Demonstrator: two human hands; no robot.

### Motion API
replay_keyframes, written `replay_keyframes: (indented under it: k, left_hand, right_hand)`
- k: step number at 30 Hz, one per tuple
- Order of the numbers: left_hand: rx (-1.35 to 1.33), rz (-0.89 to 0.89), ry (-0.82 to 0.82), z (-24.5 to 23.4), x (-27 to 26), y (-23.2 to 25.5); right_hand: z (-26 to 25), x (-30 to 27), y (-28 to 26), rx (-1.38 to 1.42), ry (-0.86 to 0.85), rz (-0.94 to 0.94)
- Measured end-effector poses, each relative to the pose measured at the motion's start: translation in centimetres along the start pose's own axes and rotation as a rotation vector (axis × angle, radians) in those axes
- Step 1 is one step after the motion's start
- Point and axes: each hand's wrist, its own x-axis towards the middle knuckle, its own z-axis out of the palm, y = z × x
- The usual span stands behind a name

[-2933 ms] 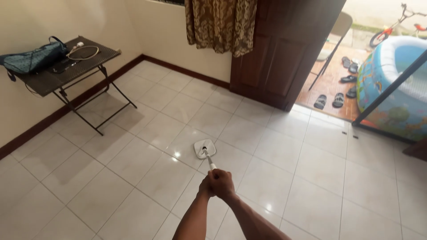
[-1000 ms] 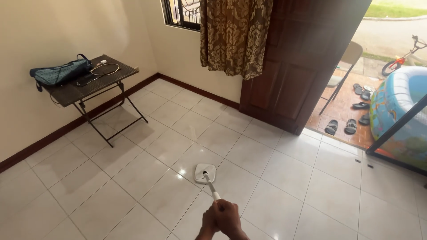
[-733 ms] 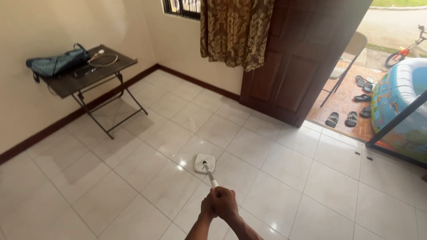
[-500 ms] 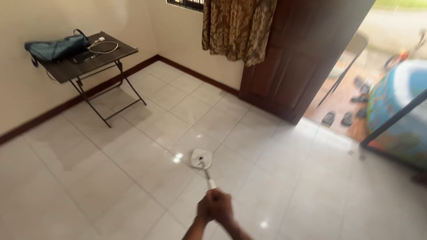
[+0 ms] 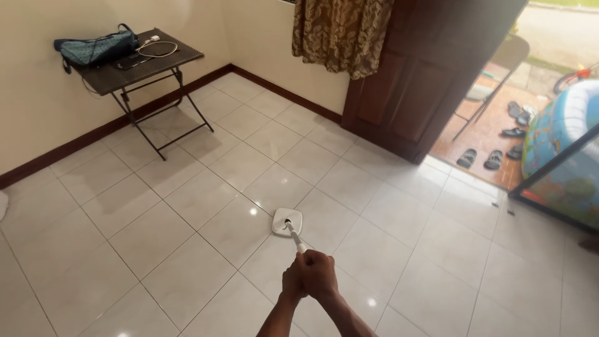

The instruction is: The recorder is mopping the tiled floor of a room.

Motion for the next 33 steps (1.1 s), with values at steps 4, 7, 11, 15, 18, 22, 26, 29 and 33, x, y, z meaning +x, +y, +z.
replay_keyframes:
  k: [4,7,11,15,18,22,26,29,33]
  left_hand:
    - [0.046,0.079,0.069,4.4,3.0,-6.3]
    - [-0.079,0.130,0.042,7.2,3.4,-7.1]
    - [-0.017,0.170,0.136,3.3,6.5,-5.4]
    - [0.047,0.176,0.131,3.0,10.0,-5.2]
    - [0.079,0.108,0.005,-1.3,11.0,-2.0]
    - [0.175,0.118,-0.062,0.3,17.8,-5.2]
    - [0.159,0.104,-0.060,0.0,22.1,-5.9]
    - [0.149,0.080,-0.082,-1.7,22.9,-4.7]
    - [0.157,0.100,-0.090,1.9,23.3,-7.8]
  right_hand:
    - [0.9,-0.9,-1.0,0.040,-0.021,-0.006]
    - [-0.1,-1.2,-0.7,-0.029,-0.054,0.033]
    - [0.5,2.5,-1.8,0.006,-0.036,-0.016]
    - [2.2,5.7,-0.5,0.013,0.001,-0.008]
    - [2.5,8.4,-0.6,0.018,0.025,0.005]
    - [4.0,12.3,-0.4,0.059,0.037,-0.052]
    - [5.1,16.0,-0.2,0.017,0.017,-0.062]
    - [5.3,17.5,-0.6,-0.036,-0.009,-0.052]
    - [5.2,15.3,-0.4,0.004,-0.009,-0.060]
